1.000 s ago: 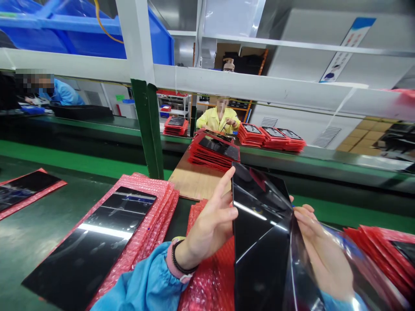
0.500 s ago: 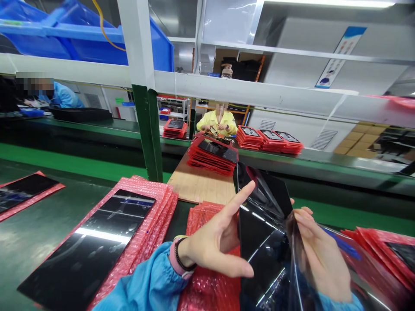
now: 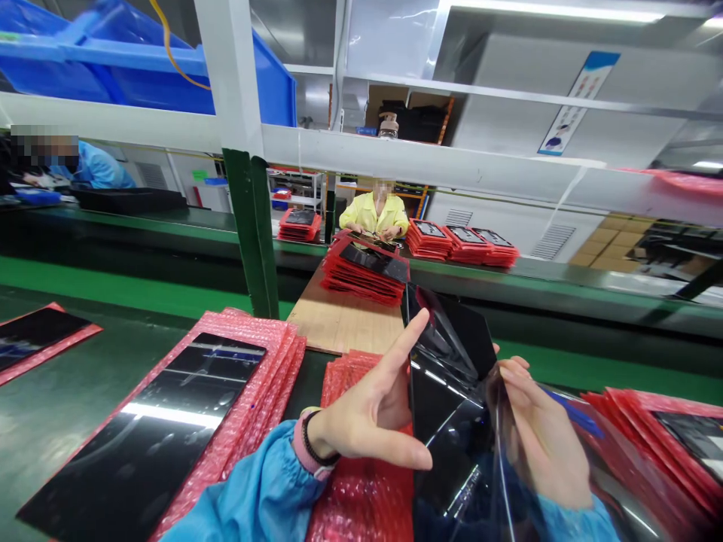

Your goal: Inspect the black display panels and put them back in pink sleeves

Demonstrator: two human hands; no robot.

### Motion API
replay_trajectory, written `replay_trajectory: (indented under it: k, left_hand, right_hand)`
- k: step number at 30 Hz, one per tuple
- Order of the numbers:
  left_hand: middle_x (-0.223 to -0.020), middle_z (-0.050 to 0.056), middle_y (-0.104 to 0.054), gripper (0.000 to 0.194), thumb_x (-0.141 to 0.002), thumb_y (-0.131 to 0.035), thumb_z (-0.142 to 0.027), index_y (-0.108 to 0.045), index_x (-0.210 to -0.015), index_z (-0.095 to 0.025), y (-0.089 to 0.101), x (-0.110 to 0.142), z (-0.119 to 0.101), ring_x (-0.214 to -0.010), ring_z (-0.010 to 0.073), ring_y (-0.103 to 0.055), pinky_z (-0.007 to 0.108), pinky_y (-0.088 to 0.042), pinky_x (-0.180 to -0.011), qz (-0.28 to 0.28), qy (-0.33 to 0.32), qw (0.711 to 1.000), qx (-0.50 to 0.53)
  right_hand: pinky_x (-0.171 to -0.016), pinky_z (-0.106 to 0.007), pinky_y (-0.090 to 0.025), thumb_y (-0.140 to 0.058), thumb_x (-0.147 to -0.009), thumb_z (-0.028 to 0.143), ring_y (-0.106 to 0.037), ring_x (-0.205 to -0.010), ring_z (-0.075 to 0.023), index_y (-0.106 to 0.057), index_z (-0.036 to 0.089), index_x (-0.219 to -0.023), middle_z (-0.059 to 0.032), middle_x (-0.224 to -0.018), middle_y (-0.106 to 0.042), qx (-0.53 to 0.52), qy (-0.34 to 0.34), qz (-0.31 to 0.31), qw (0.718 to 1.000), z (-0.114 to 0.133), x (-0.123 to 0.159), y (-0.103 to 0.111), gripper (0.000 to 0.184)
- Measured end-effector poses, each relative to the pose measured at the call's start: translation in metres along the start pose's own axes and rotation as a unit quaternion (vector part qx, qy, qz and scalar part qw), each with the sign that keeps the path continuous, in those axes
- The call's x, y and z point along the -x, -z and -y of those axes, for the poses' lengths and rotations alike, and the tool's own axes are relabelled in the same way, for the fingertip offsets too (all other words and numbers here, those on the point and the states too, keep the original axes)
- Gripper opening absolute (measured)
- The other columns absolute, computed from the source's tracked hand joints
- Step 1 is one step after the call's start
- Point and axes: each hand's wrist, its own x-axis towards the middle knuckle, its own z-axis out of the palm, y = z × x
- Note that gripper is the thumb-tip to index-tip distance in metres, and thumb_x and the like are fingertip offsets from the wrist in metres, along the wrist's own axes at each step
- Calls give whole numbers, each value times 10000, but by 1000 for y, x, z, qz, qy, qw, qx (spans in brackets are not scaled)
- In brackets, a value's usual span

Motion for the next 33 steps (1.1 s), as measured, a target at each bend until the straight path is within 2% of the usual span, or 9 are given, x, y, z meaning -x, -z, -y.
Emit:
replay_trajectory:
  k: [6, 11, 14, 17, 20, 24, 27, 30, 33]
  left_hand:
    - [-1536, 5, -388, 814, -796, -671, -145, -303, -1459, -440, -2, -2, -5, -1433, 261, -294, 465, -236, -1152, -9, -8, 1000, -8]
    - [-1533, 16, -393, 781, -812, -673, -184, -312, -1459, -430, -1, -2, -5, -1428, 268, -302, 468, -242, -1149, -15, -13, 999, -30]
    - [-1518, 41, -414, 855, -768, -721, -188, -291, -1474, -408, 0, -2, -2, -1433, 278, -290, 480, -233, -1150, -18, -14, 999, -38]
    - [-1515, 47, -418, 1001, -651, -824, -178, -297, -1470, -411, -1, -2, 1, -1447, 293, -250, 482, -204, -1159, -19, -29, 999, -29]
    - [-1550, 47, -356, 1179, -513, -910, -183, -269, -1471, -431, -1, -1, 3, -1457, 317, -208, 498, -181, -1159, -5, -26, 1000, -9]
    - [-1594, 59, -248, 1317, -465, -936, -255, -140, -1500, -428, 0, 3, 7, -1467, 326, -163, 508, -173, -1153, 10, 9, 1000, -21]
    - [-1602, 64, -221, 1398, -402, -951, -310, -102, -1507, -418, 1, 5, 11, -1469, 332, -144, 499, -164, -1155, 23, 2, 999, -31]
    - [-1587, 60, -268, 1328, -430, -944, -302, -167, -1501, -415, 0, 5, 10, -1464, 330, -173, 498, -191, -1151, 12, 13, 999, -37]
    - [-1539, 56, -373, 1078, -600, -873, -250, -271, -1482, -396, -2, 5, 3, -1446, 305, -251, 477, -245, -1140, 3, 13, 1000, -24]
  right_hand:
    - [-685, -139, -596, -671, -612, -30, -689, -727, -84, -491, 231, -822, 65, -847, -617, 38, 17, 31, 999, -1, -4, 6, 381]
    - [-728, -158, -598, -691, -605, -23, -681, -720, -87, -482, 242, -827, 104, -730, -557, 42, 19, 42, 998, 1, -3, 6, 405]
    - [-761, -191, -603, -698, -604, -14, -678, -701, -90, -475, 244, -822, 111, -721, -548, 48, 17, 47, 998, 1, -2, 6, 405]
    - [-723, -177, -603, -694, -604, -16, -669, -669, -83, -480, 240, -822, 101, -742, -557, 39, 8, 40, 998, 1, 1, 4, 399]
    - [-657, -148, -597, -673, -598, -34, -659, -643, -77, -497, 231, -829, 81, -757, -555, 15, -1, 16, 1000, 1, 4, -1, 394]
    - [-595, -142, -596, -662, -588, -34, -637, -587, -74, -500, 221, -789, 74, -736, -540, 25, 12, 0, 1000, 1, 8, -6, 363]
    - [-595, -137, -596, -647, -581, -38, -632, -569, -66, -500, 223, -796, 79, -735, -548, 17, 1, -1, 1000, 1, 8, -6, 368]
    - [-654, -125, -591, -667, -585, -37, -649, -594, -60, -518, 226, -835, 83, -753, -572, 27, 1, -1, 1000, 1, 6, -1, 392]
    - [-682, -123, -588, -698, -594, -16, -661, -619, -62, -532, 235, -867, 91, -764, -592, 48, 2, 6, 999, 2, 3, 4, 406]
